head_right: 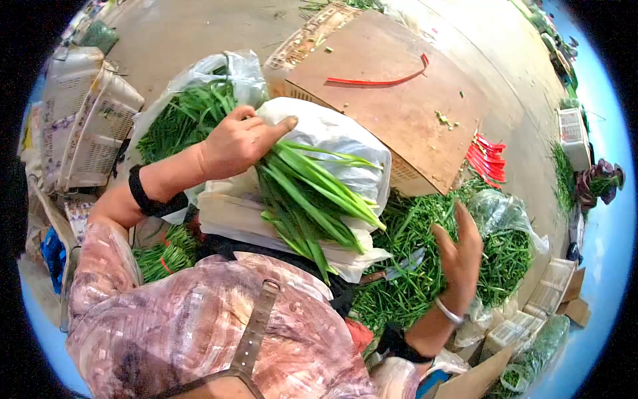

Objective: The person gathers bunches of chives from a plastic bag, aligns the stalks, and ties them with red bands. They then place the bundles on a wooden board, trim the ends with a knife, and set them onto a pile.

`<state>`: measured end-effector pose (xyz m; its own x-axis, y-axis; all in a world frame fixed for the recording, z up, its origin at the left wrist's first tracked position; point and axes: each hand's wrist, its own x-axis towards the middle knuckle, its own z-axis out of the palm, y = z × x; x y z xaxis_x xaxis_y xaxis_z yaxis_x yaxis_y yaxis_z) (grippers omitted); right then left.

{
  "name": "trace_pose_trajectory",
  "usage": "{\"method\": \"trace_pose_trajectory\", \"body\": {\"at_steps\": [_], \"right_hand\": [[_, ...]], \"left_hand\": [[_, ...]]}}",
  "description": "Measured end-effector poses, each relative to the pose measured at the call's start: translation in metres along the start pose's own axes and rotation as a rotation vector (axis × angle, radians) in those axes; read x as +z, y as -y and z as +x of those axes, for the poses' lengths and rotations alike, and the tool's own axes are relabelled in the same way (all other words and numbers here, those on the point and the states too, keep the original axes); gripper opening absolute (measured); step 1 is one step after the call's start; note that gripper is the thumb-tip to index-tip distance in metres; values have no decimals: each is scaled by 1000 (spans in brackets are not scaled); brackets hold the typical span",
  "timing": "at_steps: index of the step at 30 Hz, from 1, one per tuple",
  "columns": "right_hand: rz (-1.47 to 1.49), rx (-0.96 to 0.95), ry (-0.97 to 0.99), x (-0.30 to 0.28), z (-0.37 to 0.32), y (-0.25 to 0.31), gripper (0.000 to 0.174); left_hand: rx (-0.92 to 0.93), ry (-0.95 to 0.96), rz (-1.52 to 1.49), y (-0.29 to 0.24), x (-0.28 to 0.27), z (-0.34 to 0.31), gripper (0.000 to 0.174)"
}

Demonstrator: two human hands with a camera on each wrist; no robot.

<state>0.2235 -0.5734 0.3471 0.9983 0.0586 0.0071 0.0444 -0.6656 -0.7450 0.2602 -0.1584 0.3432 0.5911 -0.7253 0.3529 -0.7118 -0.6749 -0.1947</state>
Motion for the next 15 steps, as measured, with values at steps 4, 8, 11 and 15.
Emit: {"method": "trace_pose_trajectory", "body": {"at_steps": [4, 8, 11, 15], "right_hand": [[48, -596, 310, 106, 47, 155, 94], [211, -535, 328, 133, 58, 168, 71], [192, -436, 271, 134, 73, 159, 55], [49, -546, 41, 100, 78, 149, 37]], "left_hand": [[46, -7, 145, 0, -37, 42, 79], [14, 52, 174, -3, -66, 80, 77], [98, 43, 217, -10, -70, 108, 69], [346, 86, 429, -19, -79, 155, 46]]}}
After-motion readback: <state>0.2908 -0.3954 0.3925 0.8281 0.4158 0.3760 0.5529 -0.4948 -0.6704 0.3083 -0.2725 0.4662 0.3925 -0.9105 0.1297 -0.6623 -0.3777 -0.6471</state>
